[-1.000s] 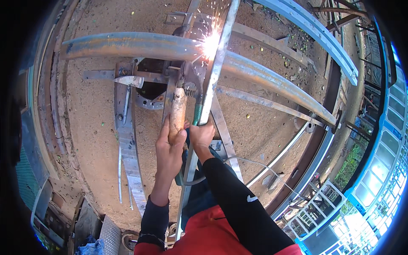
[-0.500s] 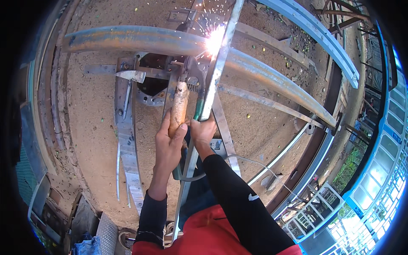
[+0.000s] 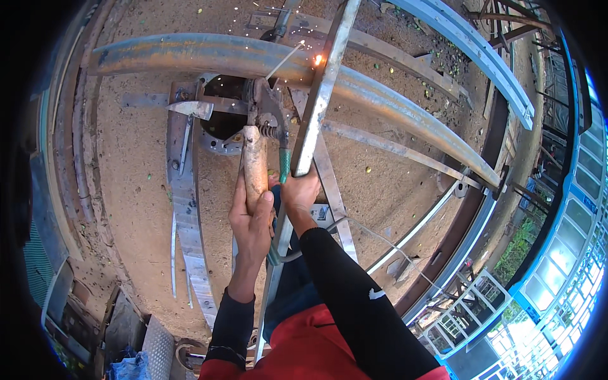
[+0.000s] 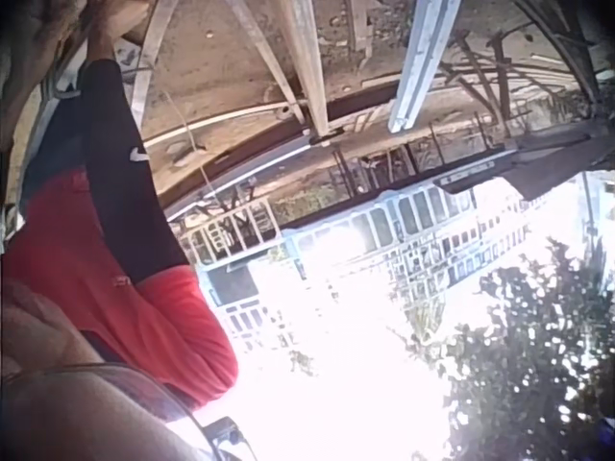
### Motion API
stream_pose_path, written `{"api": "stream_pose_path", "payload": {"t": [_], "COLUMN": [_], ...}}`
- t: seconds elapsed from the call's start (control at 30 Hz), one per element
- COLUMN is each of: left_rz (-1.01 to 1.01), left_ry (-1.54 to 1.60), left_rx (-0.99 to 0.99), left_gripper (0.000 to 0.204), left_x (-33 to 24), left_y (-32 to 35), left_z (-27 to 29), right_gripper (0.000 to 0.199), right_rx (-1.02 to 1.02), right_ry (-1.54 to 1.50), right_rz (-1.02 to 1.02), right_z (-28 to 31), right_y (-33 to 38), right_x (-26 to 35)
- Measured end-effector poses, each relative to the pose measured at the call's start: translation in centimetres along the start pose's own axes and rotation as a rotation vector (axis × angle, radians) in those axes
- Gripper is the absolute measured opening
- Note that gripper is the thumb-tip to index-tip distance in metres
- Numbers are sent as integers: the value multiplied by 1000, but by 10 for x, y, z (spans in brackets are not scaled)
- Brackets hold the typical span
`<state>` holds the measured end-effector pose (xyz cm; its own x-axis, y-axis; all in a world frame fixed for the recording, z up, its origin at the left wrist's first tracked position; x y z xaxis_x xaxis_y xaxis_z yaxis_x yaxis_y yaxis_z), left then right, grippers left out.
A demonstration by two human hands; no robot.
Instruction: The person measures and welds metal bars to a frame structure using a tape measure and a welding torch. They also use an angle grinder to smooth the welded joints and a hammer to adjust the alignment of the metal pieces.
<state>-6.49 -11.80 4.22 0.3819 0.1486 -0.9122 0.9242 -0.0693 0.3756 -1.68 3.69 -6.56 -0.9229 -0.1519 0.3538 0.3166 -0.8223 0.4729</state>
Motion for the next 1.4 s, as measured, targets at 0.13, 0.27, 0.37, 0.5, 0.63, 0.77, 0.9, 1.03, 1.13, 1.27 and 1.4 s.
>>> {"api": "stream_pose_path", "payload": {"t": [0.13, 0.27, 0.37, 0.5, 0.63, 0.77, 0.9, 1.03, 1.13, 1.27, 1.4], "left_rz": [-175, -170, -124, -127, -44, -28, -45, 70, 239, -114, -86], "left_ry": [-255, -349, -332, -390, -366, -290, -194, 10, 41, -37, -117], "left_rx": [52, 71, 80, 69, 100, 110, 78, 74, 78, 4, 22], "left_gripper": [60, 61, 62, 62, 62, 61, 59, 60, 57, 54, 63], "left_x": [1, 1, 2, 6, 2, 4, 11, 22, 11, 16, 15], "left_y": [7, 11, 10, 9, 5, 3, 1, -5, -4, -1, 2], "left_z": [-4, -13, -17, -15, -20, -23, -17, -14, -12, -11, -17], "right_gripper": [45, 45, 45, 44, 44, 44, 45, 47, 45, 42, 40], "right_rx": [93, 137, 129, 143, 141, 105, 12, 61, 51, 44, 84], "right_ry": [-60, -92, -82, -79, -66, -105, -20, -44, -47, -30, -77], "right_rz": [-13, -42, -55, -64, -98, -125, 46, -77, -60, -24, -73], "right_z": [-9, -11, -5, -5, 7, 15, -1, 0, 7, 8, -3], "right_y": [-3, 0, 6, 13, 12, 11, 3, 0, 4, 6, -1], "right_x": [-6, -10, -1, 6, 11, 17, -1, 0, 10, 16, -1]}}
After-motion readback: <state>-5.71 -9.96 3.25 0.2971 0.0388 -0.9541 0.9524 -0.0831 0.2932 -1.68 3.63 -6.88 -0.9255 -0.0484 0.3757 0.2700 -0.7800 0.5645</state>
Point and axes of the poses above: each hand's wrist, its own y-axis away from the middle knuckle, its own z-axis out of the back of the hand, x = y × z, the point moved 6 cm from there along -y, towards the middle knuckle, and after that the axes turned 7 degrees about -z, right-handed, at the moved point
